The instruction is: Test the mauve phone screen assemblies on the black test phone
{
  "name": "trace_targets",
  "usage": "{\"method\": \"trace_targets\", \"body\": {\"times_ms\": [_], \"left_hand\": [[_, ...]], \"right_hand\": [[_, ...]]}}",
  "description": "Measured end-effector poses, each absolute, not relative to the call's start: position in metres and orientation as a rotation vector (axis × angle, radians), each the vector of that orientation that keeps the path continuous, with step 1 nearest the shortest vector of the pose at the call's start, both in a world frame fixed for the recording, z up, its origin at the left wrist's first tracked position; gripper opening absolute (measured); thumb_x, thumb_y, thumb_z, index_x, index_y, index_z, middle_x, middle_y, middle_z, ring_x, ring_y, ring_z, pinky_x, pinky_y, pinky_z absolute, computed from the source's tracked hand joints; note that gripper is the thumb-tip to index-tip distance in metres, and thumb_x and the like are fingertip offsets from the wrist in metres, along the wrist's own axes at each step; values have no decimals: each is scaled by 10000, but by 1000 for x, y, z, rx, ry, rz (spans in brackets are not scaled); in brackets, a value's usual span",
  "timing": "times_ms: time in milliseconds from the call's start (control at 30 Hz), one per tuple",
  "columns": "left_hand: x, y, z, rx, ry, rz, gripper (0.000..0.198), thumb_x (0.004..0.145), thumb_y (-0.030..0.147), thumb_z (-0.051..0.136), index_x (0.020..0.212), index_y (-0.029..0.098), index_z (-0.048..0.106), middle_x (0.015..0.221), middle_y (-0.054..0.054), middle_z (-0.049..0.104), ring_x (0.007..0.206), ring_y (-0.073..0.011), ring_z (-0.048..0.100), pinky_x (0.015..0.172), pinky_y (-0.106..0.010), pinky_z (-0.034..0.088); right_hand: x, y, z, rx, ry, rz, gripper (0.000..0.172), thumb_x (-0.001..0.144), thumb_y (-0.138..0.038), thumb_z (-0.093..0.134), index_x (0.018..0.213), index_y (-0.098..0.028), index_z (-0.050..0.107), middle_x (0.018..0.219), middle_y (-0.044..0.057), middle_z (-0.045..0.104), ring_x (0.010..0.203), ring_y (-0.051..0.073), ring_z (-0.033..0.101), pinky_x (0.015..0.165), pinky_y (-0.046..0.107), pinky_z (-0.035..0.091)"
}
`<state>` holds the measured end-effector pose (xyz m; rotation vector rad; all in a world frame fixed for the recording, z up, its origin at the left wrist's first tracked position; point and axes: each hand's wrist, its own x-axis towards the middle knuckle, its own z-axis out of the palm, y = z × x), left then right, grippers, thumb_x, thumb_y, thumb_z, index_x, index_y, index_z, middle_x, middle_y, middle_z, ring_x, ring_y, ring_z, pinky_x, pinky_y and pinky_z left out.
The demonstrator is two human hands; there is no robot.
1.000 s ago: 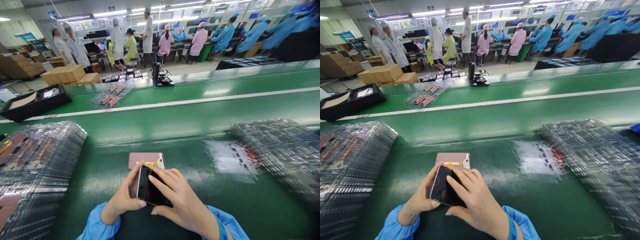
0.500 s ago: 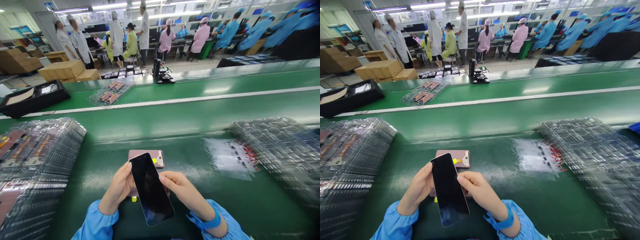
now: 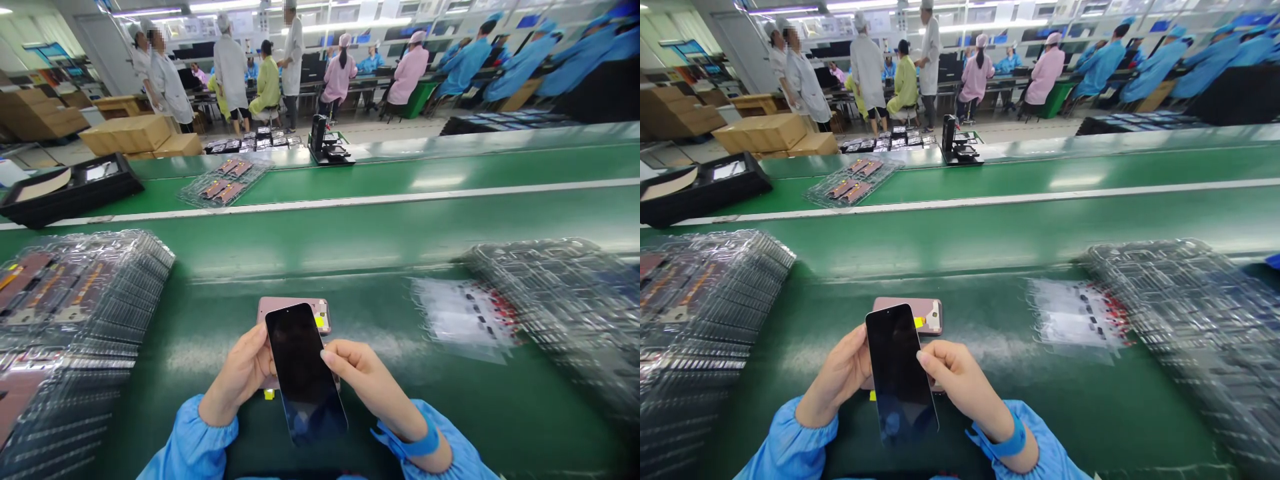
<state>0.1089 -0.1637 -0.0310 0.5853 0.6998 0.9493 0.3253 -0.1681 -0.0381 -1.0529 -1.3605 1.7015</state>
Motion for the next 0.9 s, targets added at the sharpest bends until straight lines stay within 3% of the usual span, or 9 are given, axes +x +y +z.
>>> {"method": "trace_targets", "body": {"times_ms": [133, 300, 400, 500, 667, 900], "left_hand": [[109, -164, -28, 610, 725, 943, 375, 967, 395, 507, 1211, 136, 623, 898, -108, 735, 629, -174, 684, 520, -248, 550], [109, -165, -27, 618, 802, 954, 434, 905, 422, 614, 1222, 125, 613, 895, -112, 731, 658, -183, 687, 576, -279, 577], [110, -166, -29, 615, 836, 883, 448, 892, 442, 630, 1207, 124, 629, 812, -85, 714, 618, -159, 670, 544, -236, 551], [113, -168, -33, 614, 832, 814, 426, 864, 441, 670, 1146, 122, 671, 806, -73, 695, 622, -136, 653, 545, -205, 535], [114, -169, -39, 596, 807, 759, 419, 826, 456, 710, 1109, 148, 697, 734, -37, 660, 524, -85, 591, 491, -169, 519], [115, -168, -39, 605, 770, 736, 426, 784, 495, 739, 1027, 145, 714, 609, 7, 591, 473, -78, 594, 440, -146, 521]], "right_hand": [[327, -168, -39, -1030, -1384, 1677, 545, 883, -653, 594, 649, -169, 501, 581, -25, 456, 543, 109, 424, 519, 219, 359], [327, -167, -44, -965, -1372, 1709, 540, 883, -629, 616, 626, -161, 530, 572, -12, 494, 541, 116, 458, 529, 230, 384], [326, -166, -47, -936, -1282, 1726, 532, 906, -676, 546, 783, -161, 604, 590, -3, 535, 537, 130, 497, 528, 238, 404], [326, -164, -49, -899, -1058, 1796, 480, 881, -658, 609, 874, -179, 593, 536, -53, 453, 444, 89, 397, 452, 196, 338], [329, -161, -45, -866, -964, 1844, 480, 821, -570, 739, 703, -174, 496, 560, -85, 347, 425, 30, 169, 394, 163, 146], [327, -162, -41, -831, -972, 1828, 524, 822, -590, 730, 665, -182, 441, 524, -88, 314, 459, 53, 222, 425, 164, 176]]}}
